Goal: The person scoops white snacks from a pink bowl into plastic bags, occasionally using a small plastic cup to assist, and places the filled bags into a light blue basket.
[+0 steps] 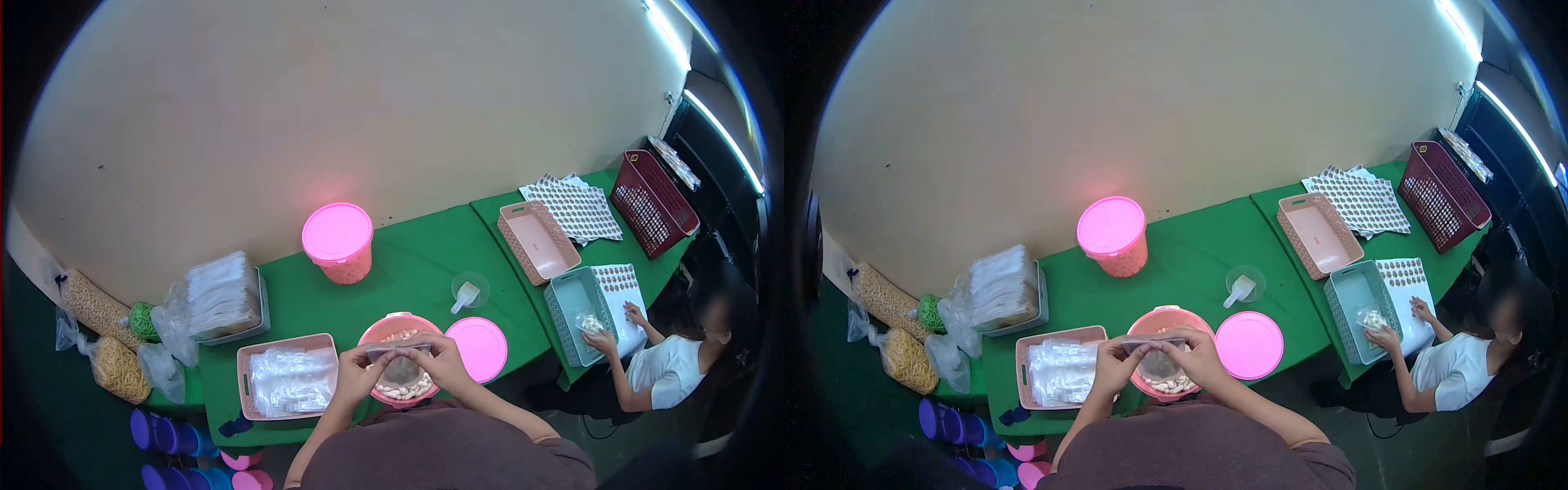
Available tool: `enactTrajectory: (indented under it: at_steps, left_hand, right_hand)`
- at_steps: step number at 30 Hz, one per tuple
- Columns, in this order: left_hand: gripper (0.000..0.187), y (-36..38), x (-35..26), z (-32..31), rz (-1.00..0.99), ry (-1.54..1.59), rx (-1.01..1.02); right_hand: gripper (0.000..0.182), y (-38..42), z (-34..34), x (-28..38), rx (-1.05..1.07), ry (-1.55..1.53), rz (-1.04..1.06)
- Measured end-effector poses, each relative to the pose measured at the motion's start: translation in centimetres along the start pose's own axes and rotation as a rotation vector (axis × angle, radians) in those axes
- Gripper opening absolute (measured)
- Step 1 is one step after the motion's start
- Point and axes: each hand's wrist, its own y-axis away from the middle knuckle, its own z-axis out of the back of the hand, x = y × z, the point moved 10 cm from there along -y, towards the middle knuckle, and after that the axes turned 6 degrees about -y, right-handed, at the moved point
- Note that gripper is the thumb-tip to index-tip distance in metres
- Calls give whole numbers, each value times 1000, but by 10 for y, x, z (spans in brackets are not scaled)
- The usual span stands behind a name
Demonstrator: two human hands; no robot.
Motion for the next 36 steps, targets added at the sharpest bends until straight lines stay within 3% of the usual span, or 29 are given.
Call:
enactTrajectory:
  at_steps: [9,14,16,18,20,22,25,27,28,30,31,33,36]
  left_hand:
    - [17,7,-9,5,-109,-204,39]
    - [22,14,-1,4,-105,-217,192]
    - [26,18,4,-6,-5,-194,305]
    - [28,14,4,1,-52,-145,259]
    - [29,6,7,34,-90,-138,85]
    - [26,2,19,94,-78,-243,-195]
    - [33,20,95,179,127,-563,-435]
    - [51,41,187,225,332,-953,-412]
    - [51,51,199,224,331,-952,-413]
    - [68,73,235,224,667,-1138,-316]
    - [68,74,229,216,669,-1135,-322]
    - [75,78,208,202,626,-1271,-387]
    - [78,80,203,201,592,-1185,-559]
  right_hand:
    - [17,4,5,0,58,92,-8]
    - [22,13,-1,1,392,123,-49]
    - [22,13,4,18,395,224,0]
    - [21,12,18,29,399,326,50]
    - [19,6,92,25,-2,319,-29]
    - [20,14,175,41,-341,513,92]
    - [27,52,268,85,-877,895,130]
    - [31,81,335,75,-1108,873,87]
    - [31,87,348,70,-1109,873,89]
    - [39,96,355,66,-1099,1392,-62]
    - [46,99,367,50,-1083,1347,-178]
    - [43,99,366,33,-1043,1312,-152]
    - [38,87,355,15,-946,1234,-140]
